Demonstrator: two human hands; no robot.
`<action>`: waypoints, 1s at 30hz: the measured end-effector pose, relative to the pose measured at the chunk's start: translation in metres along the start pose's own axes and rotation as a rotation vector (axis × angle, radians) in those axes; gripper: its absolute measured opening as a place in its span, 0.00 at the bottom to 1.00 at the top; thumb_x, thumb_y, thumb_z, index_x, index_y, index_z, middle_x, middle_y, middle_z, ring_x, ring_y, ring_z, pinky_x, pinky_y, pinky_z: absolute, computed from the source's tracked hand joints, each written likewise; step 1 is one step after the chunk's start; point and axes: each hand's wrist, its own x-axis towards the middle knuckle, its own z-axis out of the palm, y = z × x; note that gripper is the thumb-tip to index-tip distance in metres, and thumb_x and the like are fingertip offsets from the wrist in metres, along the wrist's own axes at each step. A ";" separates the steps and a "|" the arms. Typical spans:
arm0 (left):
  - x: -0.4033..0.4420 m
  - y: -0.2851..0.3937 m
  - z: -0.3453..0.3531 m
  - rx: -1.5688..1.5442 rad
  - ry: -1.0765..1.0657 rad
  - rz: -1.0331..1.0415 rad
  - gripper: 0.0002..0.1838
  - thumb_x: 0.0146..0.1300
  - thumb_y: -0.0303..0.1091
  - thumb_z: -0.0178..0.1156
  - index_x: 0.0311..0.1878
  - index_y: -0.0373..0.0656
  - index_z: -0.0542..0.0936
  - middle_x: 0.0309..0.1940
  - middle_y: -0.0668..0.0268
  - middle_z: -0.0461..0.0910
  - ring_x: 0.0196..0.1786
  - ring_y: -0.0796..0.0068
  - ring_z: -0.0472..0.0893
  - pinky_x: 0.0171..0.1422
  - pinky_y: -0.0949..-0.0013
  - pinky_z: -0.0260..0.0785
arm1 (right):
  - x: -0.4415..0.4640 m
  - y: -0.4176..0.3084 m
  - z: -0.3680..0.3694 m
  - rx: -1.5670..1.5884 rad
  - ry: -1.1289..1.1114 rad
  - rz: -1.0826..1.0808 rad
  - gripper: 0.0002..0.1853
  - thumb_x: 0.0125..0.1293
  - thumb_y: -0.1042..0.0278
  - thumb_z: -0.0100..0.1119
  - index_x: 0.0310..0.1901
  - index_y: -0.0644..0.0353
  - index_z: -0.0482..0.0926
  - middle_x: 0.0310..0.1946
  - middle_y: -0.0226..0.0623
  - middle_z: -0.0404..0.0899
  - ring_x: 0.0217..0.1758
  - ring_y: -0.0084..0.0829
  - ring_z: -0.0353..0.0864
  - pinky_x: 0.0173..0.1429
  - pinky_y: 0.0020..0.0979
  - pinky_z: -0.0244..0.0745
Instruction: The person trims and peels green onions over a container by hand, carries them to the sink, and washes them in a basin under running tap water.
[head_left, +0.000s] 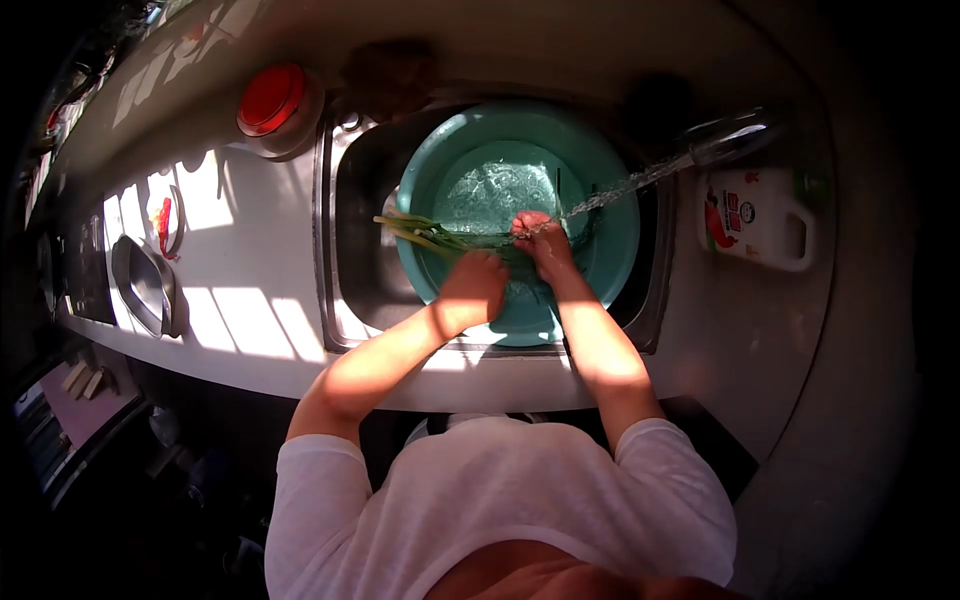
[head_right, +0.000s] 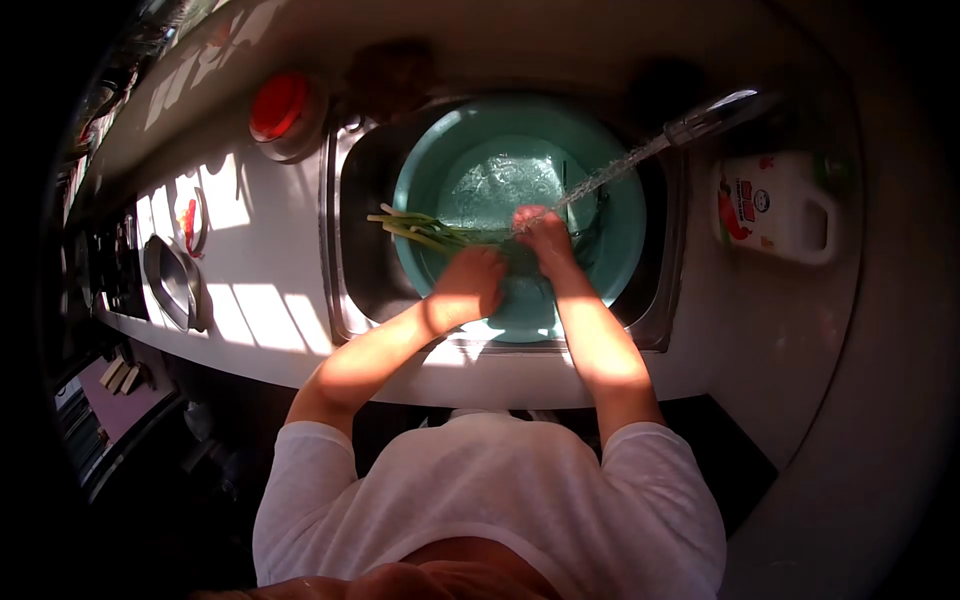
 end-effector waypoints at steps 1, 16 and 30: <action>-0.007 0.009 -0.004 -0.264 0.007 -0.121 0.17 0.49 0.32 0.55 0.44 0.39 0.75 0.45 0.53 0.73 0.51 0.55 0.71 0.57 0.56 0.60 | -0.003 -0.007 0.007 0.007 -0.008 0.001 0.19 0.60 0.62 0.53 0.50 0.62 0.71 0.45 0.39 0.74 0.47 0.29 0.73 0.50 0.29 0.70; 0.034 -0.024 0.024 -1.545 0.503 -1.220 0.40 0.51 0.37 0.59 0.64 0.35 0.50 0.54 0.53 0.64 0.49 0.65 0.66 0.50 0.63 0.61 | 0.109 0.016 -0.029 -1.525 0.125 -1.024 0.38 0.54 0.45 0.53 0.62 0.59 0.58 0.65 0.44 0.50 0.69 0.43 0.45 0.65 0.53 0.44; 0.090 -0.093 0.051 -1.234 0.373 -0.950 0.16 0.45 0.31 0.64 0.37 0.34 0.74 0.34 0.59 0.77 0.36 0.69 0.76 0.42 0.65 0.67 | -0.017 0.039 0.037 -1.145 -0.422 -0.263 0.28 0.53 0.59 0.59 0.55 0.60 0.65 0.48 0.47 0.71 0.52 0.46 0.70 0.55 0.40 0.64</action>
